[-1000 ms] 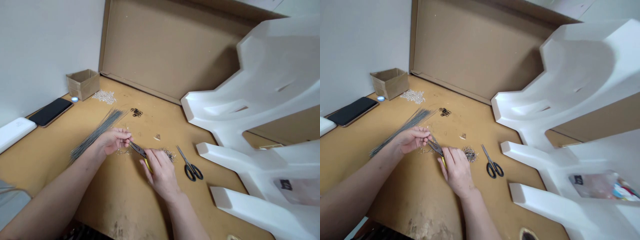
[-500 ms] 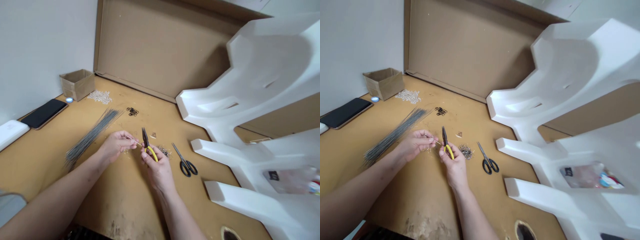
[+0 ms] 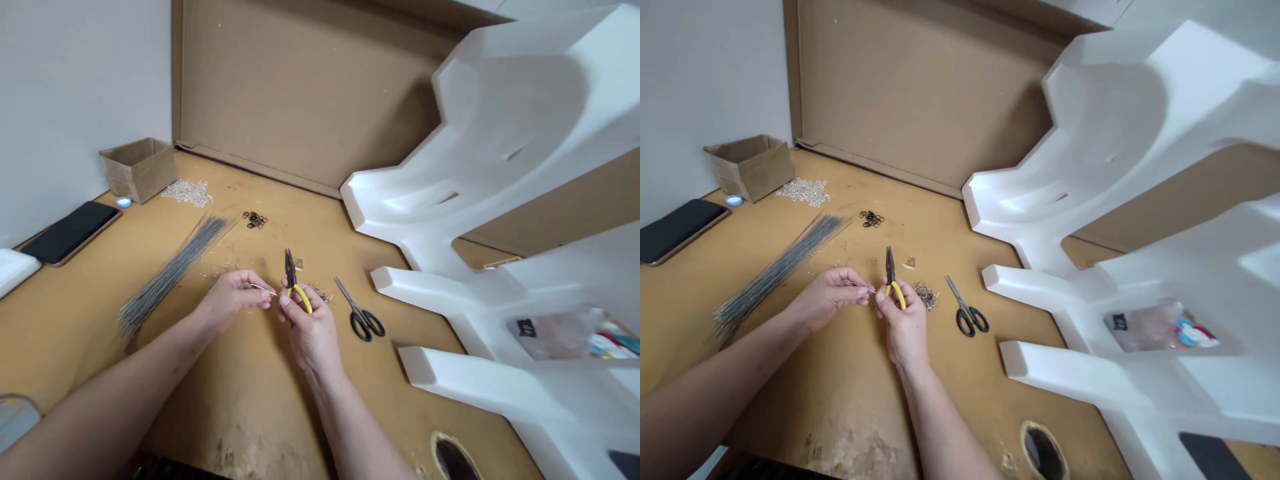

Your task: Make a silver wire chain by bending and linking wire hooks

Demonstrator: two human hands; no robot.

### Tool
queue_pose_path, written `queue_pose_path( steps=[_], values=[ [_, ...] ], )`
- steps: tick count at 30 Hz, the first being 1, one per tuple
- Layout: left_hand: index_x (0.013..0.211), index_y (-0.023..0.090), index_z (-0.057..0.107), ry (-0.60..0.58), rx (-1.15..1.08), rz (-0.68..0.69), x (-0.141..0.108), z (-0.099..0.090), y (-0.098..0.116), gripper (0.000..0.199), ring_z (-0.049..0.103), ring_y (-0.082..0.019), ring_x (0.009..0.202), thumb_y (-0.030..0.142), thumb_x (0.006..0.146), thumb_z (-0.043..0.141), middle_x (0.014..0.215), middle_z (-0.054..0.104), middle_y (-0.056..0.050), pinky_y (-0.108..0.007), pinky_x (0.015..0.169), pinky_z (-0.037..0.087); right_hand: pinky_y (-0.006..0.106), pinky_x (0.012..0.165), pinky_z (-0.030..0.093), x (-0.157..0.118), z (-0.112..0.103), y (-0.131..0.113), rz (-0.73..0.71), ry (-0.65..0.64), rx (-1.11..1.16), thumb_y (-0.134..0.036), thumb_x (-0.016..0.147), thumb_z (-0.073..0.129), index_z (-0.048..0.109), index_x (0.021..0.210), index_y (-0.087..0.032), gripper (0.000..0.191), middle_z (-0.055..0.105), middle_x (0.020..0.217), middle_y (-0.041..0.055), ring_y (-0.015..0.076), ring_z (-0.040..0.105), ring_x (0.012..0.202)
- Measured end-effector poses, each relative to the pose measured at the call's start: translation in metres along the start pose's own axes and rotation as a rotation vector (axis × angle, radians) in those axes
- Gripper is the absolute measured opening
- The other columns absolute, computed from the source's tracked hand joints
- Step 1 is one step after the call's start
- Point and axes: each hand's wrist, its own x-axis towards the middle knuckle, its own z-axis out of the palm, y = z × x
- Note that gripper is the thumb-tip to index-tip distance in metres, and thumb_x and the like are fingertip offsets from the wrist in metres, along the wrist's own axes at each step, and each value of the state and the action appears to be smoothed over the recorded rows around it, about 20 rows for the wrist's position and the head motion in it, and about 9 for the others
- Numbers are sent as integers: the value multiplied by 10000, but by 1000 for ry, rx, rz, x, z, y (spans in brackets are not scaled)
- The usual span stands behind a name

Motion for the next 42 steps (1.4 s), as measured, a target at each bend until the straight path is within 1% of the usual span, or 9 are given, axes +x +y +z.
queue_pose_path(
  steps=[5, 13, 21, 24, 27, 30, 34, 38, 42],
  values=[
    [567, 138, 581, 17, 95, -5, -1, -1, 1, 132, 554, -96, 546, 169, 505, 692, 581, 635, -15, -259, 609, 449, 213, 452, 306, 0, -3, 4, -22, 35, -132, -261, 609, 660, 599, 795, -163, 219, 455, 513, -58, 73, 375, 465],
    [519, 163, 571, 20, 486, 145, -6, 2, 8, 74, 437, -77, 486, 179, 585, 600, 486, 525, 37, -211, 510, 341, 289, 673, 417, 0, -7, -2, -230, 65, -416, -227, 659, 592, 580, 797, -196, 142, 602, 761, 11, 148, 540, 704],
    [536, 160, 583, -126, 481, -54, -5, -4, 10, 36, 483, -90, 492, 181, 555, 604, 483, 563, 19, -218, 520, 362, 307, 705, 426, -4, -7, -1, -247, -26, -493, -224, 670, 580, 574, 830, -202, 162, 608, 750, 11, 166, 558, 732],
    [543, 157, 584, -123, 408, -96, -3, -6, 10, 57, 484, -84, 468, 192, 537, 629, 471, 568, 18, -221, 522, 372, 293, 690, 416, -4, -7, -2, -239, 2, -431, -259, 663, 611, 586, 828, -194, 180, 597, 756, 12, 158, 539, 728],
    [543, 151, 582, -38, 273, -92, 1, -9, 10, 94, 482, -76, 442, 198, 512, 658, 463, 569, 15, -222, 519, 378, 256, 579, 389, -4, -7, -7, -148, -5, -242, -344, 685, 609, 603, 836, -183, 220, 567, 720, 11, 131, 492, 642],
    [553, 144, 581, 47, 115, -61, 4, -12, 13, 144, 485, -71, 429, 196, 479, 693, 462, 570, 13, -218, 507, 379, 227, 471, 333, -3, -6, -13, 95, -138, 37, -426, 722, 552, 610, 798, -164, 278, 546, 682, 31, 126, 462, 590],
    [564, 140, 575, 119, 7, 8, 7, -16, 17, 176, 486, -65, 429, 208, 487, 718, 466, 567, 14, -208, 497, 378, 216, 420, 295, -5, -3, -18, 362, -328, 191, -432, 779, 458, 613, 769, -131, 339, 503, 631, 41, 120, 420, 540],
    [562, 140, 577, 172, 14, 59, 7, -16, 19, 179, 502, -68, 447, 210, 491, 725, 474, 569, 18, -205, 502, 388, 206, 411, 298, -8, -1, -17, 499, -382, 279, -408, 817, 390, 611, 785, -110, 373, 464, 627, 35, 114, 389, 537],
    [560, 141, 576, 169, 23, 71, 6, -14, 19, 178, 510, -71, 456, 212, 490, 724, 480, 582, 16, -209, 515, 401, 200, 420, 322, -7, -1, -16, 558, -378, 351, -379, 840, 350, 607, 807, -99, 381, 426, 627, 23, 109, 373, 539]
  ],
)
